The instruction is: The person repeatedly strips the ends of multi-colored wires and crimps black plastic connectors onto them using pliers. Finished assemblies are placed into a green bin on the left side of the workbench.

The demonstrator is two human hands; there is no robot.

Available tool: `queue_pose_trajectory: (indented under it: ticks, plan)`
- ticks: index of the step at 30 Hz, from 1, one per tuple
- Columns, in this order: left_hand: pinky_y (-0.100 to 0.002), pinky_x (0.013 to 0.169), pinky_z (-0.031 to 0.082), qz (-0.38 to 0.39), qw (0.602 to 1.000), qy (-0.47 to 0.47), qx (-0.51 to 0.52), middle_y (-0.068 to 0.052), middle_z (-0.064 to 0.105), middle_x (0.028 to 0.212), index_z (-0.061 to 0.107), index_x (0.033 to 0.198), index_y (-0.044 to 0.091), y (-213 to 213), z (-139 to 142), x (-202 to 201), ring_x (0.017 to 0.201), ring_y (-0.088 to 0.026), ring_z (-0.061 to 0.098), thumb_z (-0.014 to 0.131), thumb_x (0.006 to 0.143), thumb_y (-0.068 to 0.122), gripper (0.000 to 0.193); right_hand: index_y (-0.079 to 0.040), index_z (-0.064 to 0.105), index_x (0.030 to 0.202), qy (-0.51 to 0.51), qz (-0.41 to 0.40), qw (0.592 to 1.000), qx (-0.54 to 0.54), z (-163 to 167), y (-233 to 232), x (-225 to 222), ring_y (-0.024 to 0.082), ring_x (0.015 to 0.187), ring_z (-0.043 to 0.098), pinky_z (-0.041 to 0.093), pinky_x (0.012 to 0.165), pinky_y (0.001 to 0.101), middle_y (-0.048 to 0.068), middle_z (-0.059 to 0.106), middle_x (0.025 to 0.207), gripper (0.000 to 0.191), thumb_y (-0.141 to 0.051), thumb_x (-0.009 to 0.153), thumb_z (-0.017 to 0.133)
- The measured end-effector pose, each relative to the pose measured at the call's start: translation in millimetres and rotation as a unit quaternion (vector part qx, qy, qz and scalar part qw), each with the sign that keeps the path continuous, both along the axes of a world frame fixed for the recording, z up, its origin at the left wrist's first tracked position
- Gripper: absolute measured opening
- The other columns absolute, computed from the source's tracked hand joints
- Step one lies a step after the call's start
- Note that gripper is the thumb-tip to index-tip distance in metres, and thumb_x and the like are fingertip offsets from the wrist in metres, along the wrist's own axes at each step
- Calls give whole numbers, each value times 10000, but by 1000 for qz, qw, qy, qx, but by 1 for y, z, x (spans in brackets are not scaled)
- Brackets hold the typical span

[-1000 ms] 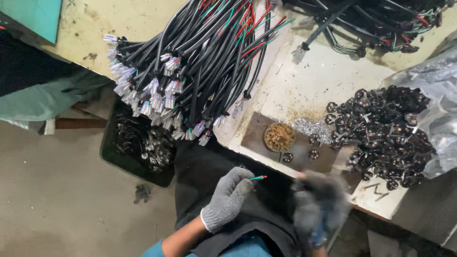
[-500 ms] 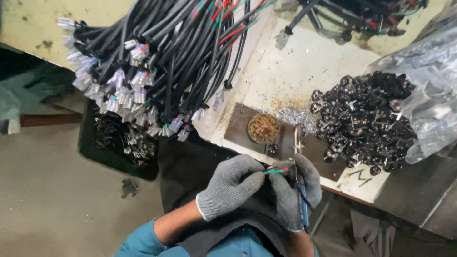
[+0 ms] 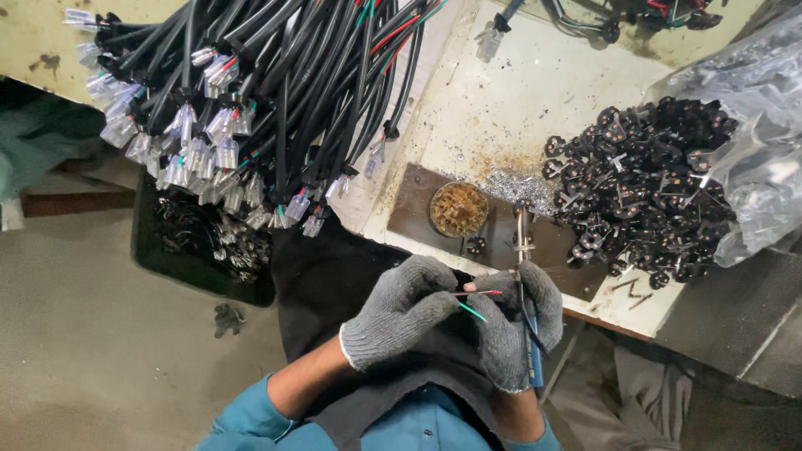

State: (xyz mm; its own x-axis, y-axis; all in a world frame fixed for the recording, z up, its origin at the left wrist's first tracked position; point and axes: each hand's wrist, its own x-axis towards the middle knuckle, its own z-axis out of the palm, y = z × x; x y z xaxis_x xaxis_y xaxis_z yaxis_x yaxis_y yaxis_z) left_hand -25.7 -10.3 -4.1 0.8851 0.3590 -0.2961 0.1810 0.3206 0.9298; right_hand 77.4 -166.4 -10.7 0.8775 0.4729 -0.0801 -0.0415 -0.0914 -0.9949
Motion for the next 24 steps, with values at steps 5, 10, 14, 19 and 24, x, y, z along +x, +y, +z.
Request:
queue_pose_trajectory:
  ticks: [5, 10, 14, 19, 24]
  plan:
    - [-305, 857, 558, 52, 998, -12, -34, -92, 704, 1055, 649, 1148, 3, -4, 1, 5, 956, -136, 666, 690, 957, 85, 213, -3, 474, 1383, -120, 22, 990, -76, -5, -6, 0, 228, 977, 745, 561, 1003, 389, 154, 773, 1018, 632, -21, 853, 818]
    - [-336, 821, 567, 44, 984, -62, 161, -115, 706, 1002, 680, 1063, 27, 2, 15, 9, 917, -231, 706, 708, 971, 82, 111, 2, 426, 1408, -214, 42, 972, -85, -7, -9, -1, 208, 1068, 713, 501, 1103, 374, 131, 758, 1089, 658, -12, 874, 808]
    - [-355, 802, 567, 30, 975, -68, 211, -123, 699, 1010, 678, 1056, 49, 6, 27, 11, 922, -287, 711, 718, 963, 92, 110, 9, 420, 1427, -155, 20, 986, -58, -5, -5, -1, 187, 1042, 716, 543, 1051, 357, 125, 751, 1084, 653, 5, 891, 793]
    - [-366, 755, 559, 8, 973, -52, 223, -122, 674, 966, 669, 1022, 48, 9, 31, 12, 864, -306, 696, 730, 931, 96, 119, 23, 439, 1450, -115, 8, 991, -69, -4, -3, -4, 209, 1028, 718, 549, 1019, 362, 152, 745, 1082, 681, 58, 863, 783]
    - [-360, 702, 554, 76, 967, -43, 240, -117, 662, 901, 665, 957, 50, -2, 28, 14, 791, -284, 682, 737, 900, 87, 99, 19, 437, 1459, -14, -44, 998, -44, -16, -5, -6, 224, 984, 727, 602, 906, 353, 172, 722, 1110, 725, 90, 824, 779]
